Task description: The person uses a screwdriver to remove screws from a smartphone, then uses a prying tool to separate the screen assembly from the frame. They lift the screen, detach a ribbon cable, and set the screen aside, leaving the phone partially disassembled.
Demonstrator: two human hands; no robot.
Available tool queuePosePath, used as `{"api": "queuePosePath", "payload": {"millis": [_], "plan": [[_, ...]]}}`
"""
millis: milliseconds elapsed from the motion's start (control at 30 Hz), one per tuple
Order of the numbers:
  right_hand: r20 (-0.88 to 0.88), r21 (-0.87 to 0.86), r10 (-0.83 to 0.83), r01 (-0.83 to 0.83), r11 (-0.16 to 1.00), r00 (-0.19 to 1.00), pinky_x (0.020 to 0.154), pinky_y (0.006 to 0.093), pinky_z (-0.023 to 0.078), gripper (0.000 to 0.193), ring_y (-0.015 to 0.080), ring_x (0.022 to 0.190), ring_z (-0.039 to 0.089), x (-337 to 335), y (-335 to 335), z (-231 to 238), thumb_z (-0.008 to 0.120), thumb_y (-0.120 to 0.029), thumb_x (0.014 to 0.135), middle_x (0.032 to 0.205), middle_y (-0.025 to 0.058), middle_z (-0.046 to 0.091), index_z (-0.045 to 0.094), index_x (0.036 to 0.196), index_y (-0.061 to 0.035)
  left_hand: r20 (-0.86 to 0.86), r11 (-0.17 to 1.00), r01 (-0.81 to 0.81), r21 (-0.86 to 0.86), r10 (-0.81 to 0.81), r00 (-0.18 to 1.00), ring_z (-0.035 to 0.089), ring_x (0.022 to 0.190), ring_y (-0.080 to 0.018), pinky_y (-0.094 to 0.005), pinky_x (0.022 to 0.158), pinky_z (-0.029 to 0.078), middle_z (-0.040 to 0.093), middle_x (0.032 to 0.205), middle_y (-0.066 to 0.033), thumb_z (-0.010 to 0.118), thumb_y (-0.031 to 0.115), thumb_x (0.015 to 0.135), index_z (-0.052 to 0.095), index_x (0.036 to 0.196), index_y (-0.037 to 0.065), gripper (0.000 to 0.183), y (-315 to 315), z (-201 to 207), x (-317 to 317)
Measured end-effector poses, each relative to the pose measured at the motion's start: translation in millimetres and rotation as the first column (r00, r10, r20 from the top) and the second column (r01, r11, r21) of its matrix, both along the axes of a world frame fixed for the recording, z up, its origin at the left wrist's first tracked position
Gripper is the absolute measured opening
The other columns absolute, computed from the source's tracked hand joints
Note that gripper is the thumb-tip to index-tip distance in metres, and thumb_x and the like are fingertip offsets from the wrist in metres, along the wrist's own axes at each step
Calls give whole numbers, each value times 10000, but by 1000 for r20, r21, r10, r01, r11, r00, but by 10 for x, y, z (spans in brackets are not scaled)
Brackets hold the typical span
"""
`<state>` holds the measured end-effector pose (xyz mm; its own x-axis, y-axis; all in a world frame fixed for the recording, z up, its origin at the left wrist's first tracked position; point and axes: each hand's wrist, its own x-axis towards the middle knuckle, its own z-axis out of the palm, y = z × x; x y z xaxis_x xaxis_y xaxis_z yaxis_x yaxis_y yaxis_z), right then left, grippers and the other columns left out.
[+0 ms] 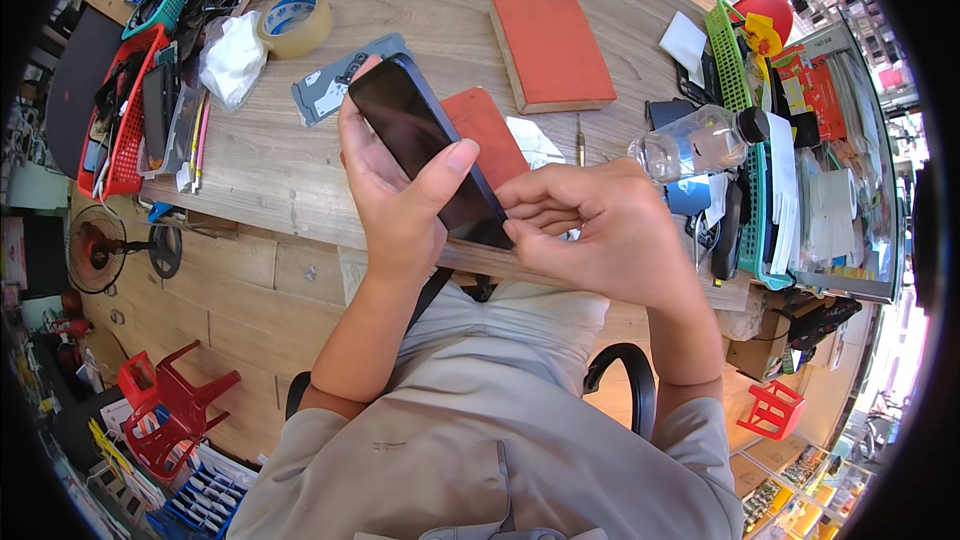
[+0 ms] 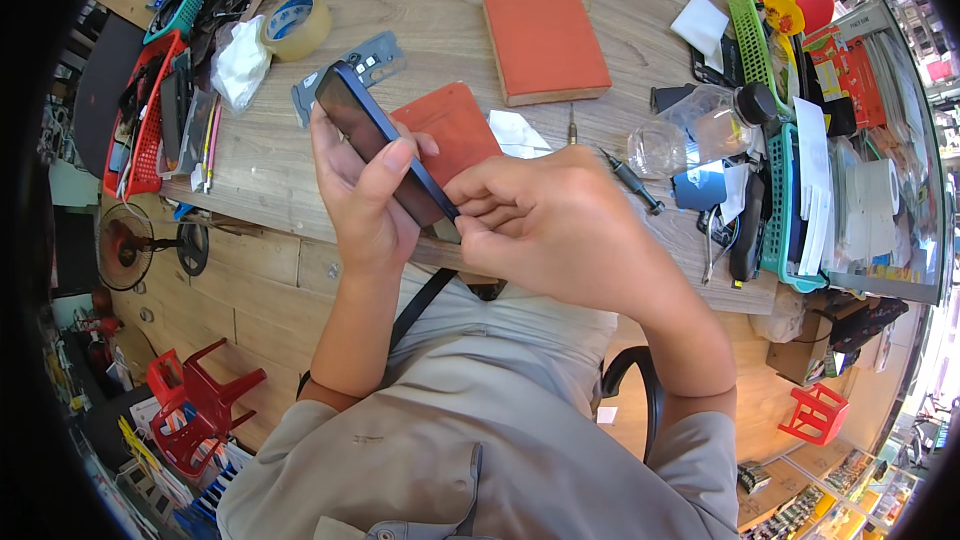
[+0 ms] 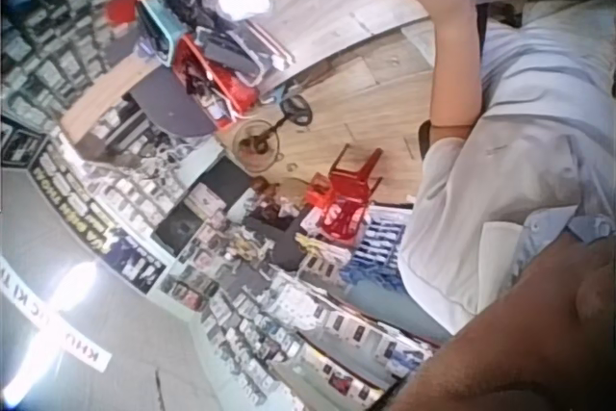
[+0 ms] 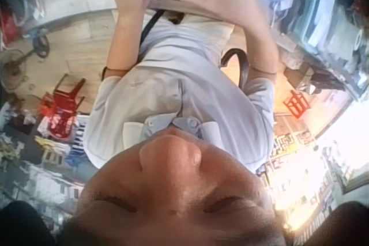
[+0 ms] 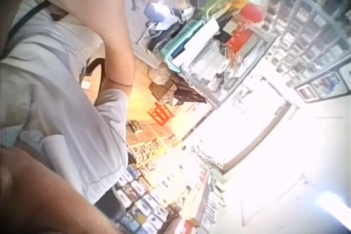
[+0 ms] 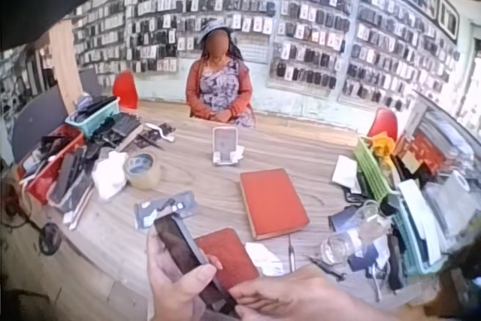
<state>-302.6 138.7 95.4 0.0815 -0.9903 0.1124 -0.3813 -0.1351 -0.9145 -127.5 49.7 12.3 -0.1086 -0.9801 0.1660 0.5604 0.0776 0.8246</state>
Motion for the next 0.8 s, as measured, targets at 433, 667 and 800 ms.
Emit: {"api": "queuePosePath", "payload": {"millis": [433,667,800], "plan": [[-101,30,4,-1,1000,995,810,266,665,216,92,848,798,54,-14,66,810,61,874,900,65,813,790,1089,57,-12,997,72,37,-71,997,613,1294,-190,-369,1126,533,582,1410,-82,953,62,812,377,1672,61,1035,17,79,10],[-140,6,12,-11,1000,990,792,271,666,255,104,805,804,72,-27,85,792,69,868,859,61,803,775,1122,52,-27,993,110,44,-108,994,616,1302,-195,-377,1130,539,577,1415,-90,936,49,828,364,1680,60,1026,22,83,20],[-138,70,-12,22,997,990,789,281,667,306,116,812,811,106,-74,166,762,84,859,874,72,801,768,1163,49,-41,991,122,63,-120,992,619,1310,-197,-380,1135,539,576,1417,-92,926,53,844,357,1689,56,1018,32,100,14]]}}
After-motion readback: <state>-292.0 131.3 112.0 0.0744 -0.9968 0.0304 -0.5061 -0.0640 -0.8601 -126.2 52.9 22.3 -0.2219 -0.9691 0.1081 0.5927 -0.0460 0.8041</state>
